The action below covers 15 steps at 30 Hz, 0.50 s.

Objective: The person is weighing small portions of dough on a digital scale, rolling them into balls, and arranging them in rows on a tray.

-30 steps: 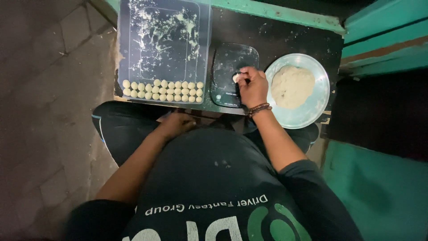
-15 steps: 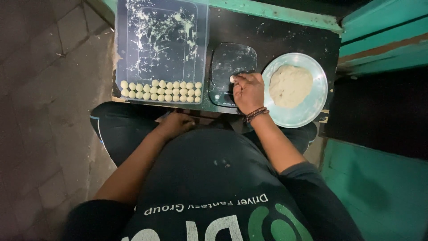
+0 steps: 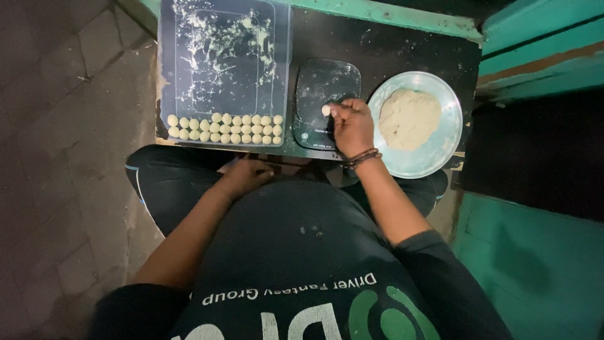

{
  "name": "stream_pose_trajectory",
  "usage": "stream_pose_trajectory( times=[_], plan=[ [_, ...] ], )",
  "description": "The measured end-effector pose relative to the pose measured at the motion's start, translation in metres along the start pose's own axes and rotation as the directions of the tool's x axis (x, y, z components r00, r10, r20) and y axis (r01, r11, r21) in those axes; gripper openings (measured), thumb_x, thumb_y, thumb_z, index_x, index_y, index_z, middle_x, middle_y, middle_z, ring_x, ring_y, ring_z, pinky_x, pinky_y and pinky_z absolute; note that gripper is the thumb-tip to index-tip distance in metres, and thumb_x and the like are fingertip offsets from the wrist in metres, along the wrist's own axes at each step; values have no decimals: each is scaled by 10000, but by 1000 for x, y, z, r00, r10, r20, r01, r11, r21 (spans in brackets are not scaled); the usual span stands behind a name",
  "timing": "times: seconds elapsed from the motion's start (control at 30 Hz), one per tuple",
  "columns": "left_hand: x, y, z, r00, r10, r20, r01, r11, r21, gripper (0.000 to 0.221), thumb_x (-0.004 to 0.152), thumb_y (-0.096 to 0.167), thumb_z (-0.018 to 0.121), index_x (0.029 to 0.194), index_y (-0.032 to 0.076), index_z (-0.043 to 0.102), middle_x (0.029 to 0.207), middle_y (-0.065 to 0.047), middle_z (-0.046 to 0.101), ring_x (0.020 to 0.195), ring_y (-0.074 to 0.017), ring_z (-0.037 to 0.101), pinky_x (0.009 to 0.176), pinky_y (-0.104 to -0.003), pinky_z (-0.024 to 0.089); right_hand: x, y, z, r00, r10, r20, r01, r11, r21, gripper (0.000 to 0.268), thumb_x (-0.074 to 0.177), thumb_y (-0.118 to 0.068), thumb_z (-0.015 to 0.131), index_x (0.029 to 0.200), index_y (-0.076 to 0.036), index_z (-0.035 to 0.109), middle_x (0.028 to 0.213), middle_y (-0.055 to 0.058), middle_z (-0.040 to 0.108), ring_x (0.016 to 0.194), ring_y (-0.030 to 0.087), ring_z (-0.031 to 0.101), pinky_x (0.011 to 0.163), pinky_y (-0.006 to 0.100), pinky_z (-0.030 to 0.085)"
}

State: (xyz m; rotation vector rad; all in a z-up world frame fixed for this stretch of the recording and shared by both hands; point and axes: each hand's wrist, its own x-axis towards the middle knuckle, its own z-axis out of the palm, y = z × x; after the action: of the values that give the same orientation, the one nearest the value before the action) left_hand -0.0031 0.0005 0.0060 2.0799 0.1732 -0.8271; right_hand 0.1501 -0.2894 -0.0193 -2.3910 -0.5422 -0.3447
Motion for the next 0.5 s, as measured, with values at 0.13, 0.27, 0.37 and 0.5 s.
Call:
stream_pose_trajectory(
  times=[0.13,0.27,0.37,0.5],
  plan=[
    [1,-1,1,1000,0,-6,0,999,37,336,937,415,687,1189,214,783,1204,-151,754,1228,-415,632,1036,-533,500,-15,41,-26,995,102,-11,-102,995,5,106,907,-58,775,1000,-87,818,874,207,721,864,477,662,741,464,556],
    [0,5,-2,1000,-15,7,15,999,32,299,971,364,687,1204,203,780,1216,-126,756,1255,-380,632,1067,-495,480,-34,63,-70,952,305,-18,-277,837,-472,200,815,-240,869,961,-122,799,847,126,718,775,407,706,663,448,593],
    [21,-17,14,1000,-8,-5,8,996,92,288,961,437,684,1179,282,788,1208,-43,765,1231,-301,658,1046,-454,497,-42,73,-92,843,537,28,-470,760,-449,175,929,-205,753,1064,-98,786,940,118,698,736,416,682,566,414,604],
    [10,-5,7,1000,21,6,-21,996,86,313,935,411,709,1181,237,795,1233,-81,760,1262,-349,630,1052,-484,498,-42,71,-86,855,519,3,-438,724,-533,117,912,-159,764,990,-89,815,820,153,725,718,416,719,600,458,621]
  ],
)
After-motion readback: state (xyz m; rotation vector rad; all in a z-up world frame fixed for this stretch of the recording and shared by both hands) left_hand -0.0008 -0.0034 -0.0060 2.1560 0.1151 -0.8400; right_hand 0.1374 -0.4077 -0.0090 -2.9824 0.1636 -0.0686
